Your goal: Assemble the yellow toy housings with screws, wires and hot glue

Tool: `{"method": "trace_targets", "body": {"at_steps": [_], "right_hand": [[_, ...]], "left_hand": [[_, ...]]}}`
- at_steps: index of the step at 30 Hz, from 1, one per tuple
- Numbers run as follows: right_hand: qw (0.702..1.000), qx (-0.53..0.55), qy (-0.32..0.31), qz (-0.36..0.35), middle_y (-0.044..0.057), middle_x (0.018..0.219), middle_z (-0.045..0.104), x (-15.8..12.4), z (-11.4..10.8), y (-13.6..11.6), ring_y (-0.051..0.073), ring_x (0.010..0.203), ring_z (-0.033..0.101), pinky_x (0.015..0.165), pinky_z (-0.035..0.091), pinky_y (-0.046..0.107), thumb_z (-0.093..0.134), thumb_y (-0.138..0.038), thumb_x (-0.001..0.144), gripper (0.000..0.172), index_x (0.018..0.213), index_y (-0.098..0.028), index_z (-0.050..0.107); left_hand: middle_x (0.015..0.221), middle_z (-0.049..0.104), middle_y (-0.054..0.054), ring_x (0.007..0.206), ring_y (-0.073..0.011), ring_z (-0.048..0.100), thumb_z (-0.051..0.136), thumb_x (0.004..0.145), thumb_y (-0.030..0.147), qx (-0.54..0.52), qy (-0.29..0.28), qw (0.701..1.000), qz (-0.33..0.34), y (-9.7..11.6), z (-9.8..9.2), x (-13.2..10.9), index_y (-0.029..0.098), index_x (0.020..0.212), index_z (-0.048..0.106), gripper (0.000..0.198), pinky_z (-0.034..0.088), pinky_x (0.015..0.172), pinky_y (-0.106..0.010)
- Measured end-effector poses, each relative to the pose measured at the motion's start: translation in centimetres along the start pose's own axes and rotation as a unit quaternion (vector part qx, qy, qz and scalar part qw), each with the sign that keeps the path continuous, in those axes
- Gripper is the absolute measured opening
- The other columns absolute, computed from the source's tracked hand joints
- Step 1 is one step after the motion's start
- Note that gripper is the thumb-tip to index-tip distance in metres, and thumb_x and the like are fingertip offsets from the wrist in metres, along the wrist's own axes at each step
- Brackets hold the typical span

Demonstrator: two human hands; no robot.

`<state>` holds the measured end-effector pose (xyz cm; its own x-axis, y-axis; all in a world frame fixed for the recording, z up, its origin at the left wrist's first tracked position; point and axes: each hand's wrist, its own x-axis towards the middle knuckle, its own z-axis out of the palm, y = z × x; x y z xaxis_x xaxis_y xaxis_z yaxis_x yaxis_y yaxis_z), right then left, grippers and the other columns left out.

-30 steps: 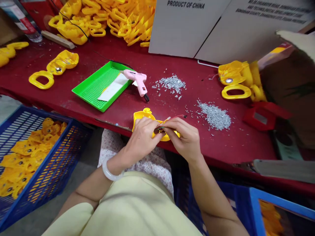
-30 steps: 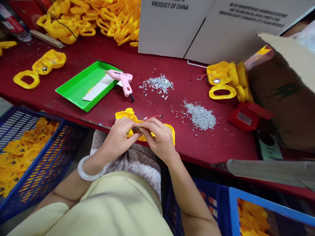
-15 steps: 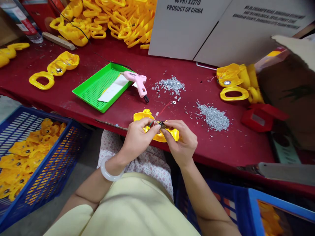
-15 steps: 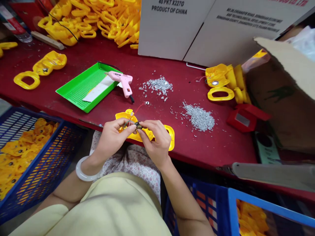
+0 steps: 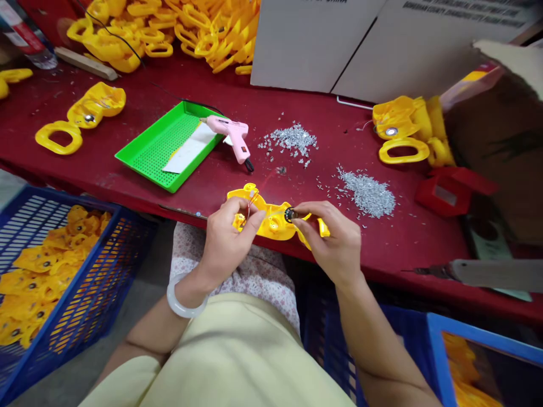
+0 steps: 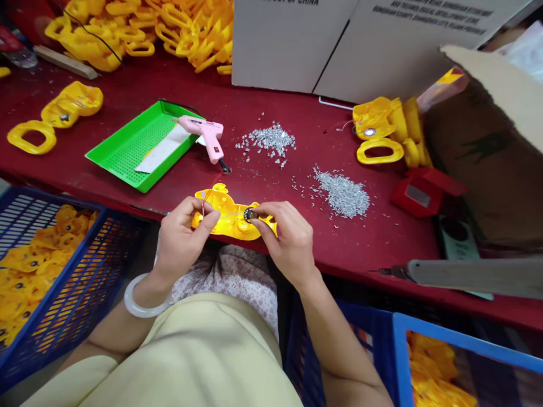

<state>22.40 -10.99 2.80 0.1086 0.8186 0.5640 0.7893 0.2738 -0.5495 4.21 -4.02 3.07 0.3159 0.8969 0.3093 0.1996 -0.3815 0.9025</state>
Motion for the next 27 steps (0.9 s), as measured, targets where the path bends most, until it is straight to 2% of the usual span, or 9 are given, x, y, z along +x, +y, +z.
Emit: {"method": "trace_targets", "body": {"at_steps": [4,7,9,15,19,27], "right_hand": [[0.997,-0.016,-0.079,-0.016,0.007,0.096,0.068,0.1,-0.1,1.0,0.018,0.09,0.064,0.078,0.053,0.033,0.061,-0.023,0.087,0.01,0.097,-0.021,0.065],[0.993,-0.046,-0.107,-0.028,0.008,0.095,0.065,0.1,0.3,1.6,0.019,0.088,0.061,0.075,0.052,0.034,0.061,-0.026,0.088,0.01,0.094,-0.021,0.067],[0.99,-0.062,-0.12,-0.036,0.007,0.092,0.065,0.1,0.5,1.9,0.019,0.086,0.059,0.071,0.05,0.033,0.06,-0.027,0.088,0.01,0.093,-0.021,0.067],[0.988,-0.071,-0.128,-0.052,0.006,0.088,0.064,0.1,1.0,2.5,0.018,0.081,0.056,0.068,0.049,0.032,0.06,-0.023,0.087,0.009,0.089,-0.021,0.068],[0.987,-0.074,-0.131,-0.054,0.005,0.085,0.063,0.2,1.1,2.7,0.017,0.079,0.055,0.066,0.048,0.031,0.061,-0.024,0.087,0.007,0.086,-0.022,0.068],[0.984,-0.071,-0.151,-0.057,0.005,0.087,0.063,0.4,1.4,3.1,0.017,0.08,0.054,0.067,0.048,0.031,0.061,-0.024,0.087,0.008,0.088,-0.023,0.069]], "left_hand": [[0.071,0.06,0.003,0.07,-0.0129,0.056,0.071,0.083,0.029,0.082,-0.038,0.992,0.089,-0.5,0.0,-0.3,0.018,0.092,0.065,0.016,0.043,0.075,-0.03],[0.074,0.062,0.0,0.075,-0.0154,0.056,0.066,0.087,0.024,0.174,-0.064,0.971,0.153,-0.9,-0.1,-0.4,0.017,0.084,0.066,0.008,0.039,0.077,-0.033],[0.075,0.061,-0.001,0.079,-0.0173,0.056,0.061,0.09,0.021,0.225,-0.076,0.956,0.173,-1.1,-0.2,-0.6,0.017,0.081,0.066,0.011,0.037,0.079,-0.035],[0.077,0.06,-0.002,0.081,-0.0189,0.054,0.06,0.089,0.019,0.286,-0.085,0.934,0.197,-1.1,-0.4,-1.0,0.018,0.087,0.067,0.007,0.037,0.082,-0.037],[0.079,0.061,-0.003,0.085,-0.0201,0.054,0.059,0.088,0.016,0.292,-0.099,0.928,0.21,-0.9,-0.4,-1.1,0.018,0.079,0.065,0.011,0.035,0.085,-0.039],[0.088,0.067,-0.003,0.093,-0.0194,0.058,0.056,0.091,0.016,0.271,-0.123,0.927,0.228,-1.3,-0.3,-1.0,0.018,0.083,0.062,0.01,0.034,0.092,-0.04]]}}
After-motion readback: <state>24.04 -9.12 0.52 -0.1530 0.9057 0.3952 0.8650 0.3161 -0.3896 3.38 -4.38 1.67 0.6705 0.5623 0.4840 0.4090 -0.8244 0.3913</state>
